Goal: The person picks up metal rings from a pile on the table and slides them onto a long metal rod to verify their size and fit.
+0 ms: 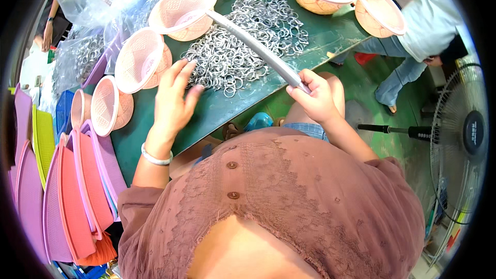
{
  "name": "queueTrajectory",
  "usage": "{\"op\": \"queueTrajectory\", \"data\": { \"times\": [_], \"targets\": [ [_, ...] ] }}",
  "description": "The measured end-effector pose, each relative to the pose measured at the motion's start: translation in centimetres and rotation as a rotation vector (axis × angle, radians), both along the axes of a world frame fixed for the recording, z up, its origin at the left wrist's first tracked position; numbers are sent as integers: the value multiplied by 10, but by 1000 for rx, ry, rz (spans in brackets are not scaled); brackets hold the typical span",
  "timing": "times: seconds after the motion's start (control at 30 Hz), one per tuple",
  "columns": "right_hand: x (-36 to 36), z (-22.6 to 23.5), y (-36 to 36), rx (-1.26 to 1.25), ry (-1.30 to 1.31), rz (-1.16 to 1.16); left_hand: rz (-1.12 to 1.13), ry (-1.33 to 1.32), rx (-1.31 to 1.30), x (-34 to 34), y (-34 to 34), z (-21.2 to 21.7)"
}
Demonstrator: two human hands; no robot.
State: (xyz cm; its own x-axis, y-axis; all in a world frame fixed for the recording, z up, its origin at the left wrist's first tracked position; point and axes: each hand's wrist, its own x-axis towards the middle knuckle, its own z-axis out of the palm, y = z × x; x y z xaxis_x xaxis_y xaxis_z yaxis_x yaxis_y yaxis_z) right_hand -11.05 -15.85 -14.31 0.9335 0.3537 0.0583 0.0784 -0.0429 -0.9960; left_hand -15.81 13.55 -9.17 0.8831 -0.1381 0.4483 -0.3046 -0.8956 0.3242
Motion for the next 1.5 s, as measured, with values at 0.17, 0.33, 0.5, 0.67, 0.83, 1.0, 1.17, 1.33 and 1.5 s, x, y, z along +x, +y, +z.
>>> {"op": "queueTrajectory", "data": {
  "times": [0.17,0.33,0.5,0.67,0.83,1.0,1.17,1.33,1.5],
  "targets": [
    [1,8,8,2,19,-33,-70,179,134,13,-23,-4],
    [5,8,12,45,119,0,-51,220,165,2,-15,-10],
    [7,8,22,280,264,105,31,202,190,-16,-7,-6],
    [12,9,30,375,243,153,58,219,160,-26,1,-5],
    [14,13,40,496,304,175,-53,178,126,-24,-8,-2],
    [18,9,40,486,291,266,-74,5,-85,26,-35,-6],
    [16,14,35,488,268,201,131,100,-30,80,-65,-1],
    [16,15,13,355,210,131,144,269,-299,95,-55,-13],
    [16,29,-19,-77,68,23,-112,433,-1342,91,-46,1]
  ]
}}
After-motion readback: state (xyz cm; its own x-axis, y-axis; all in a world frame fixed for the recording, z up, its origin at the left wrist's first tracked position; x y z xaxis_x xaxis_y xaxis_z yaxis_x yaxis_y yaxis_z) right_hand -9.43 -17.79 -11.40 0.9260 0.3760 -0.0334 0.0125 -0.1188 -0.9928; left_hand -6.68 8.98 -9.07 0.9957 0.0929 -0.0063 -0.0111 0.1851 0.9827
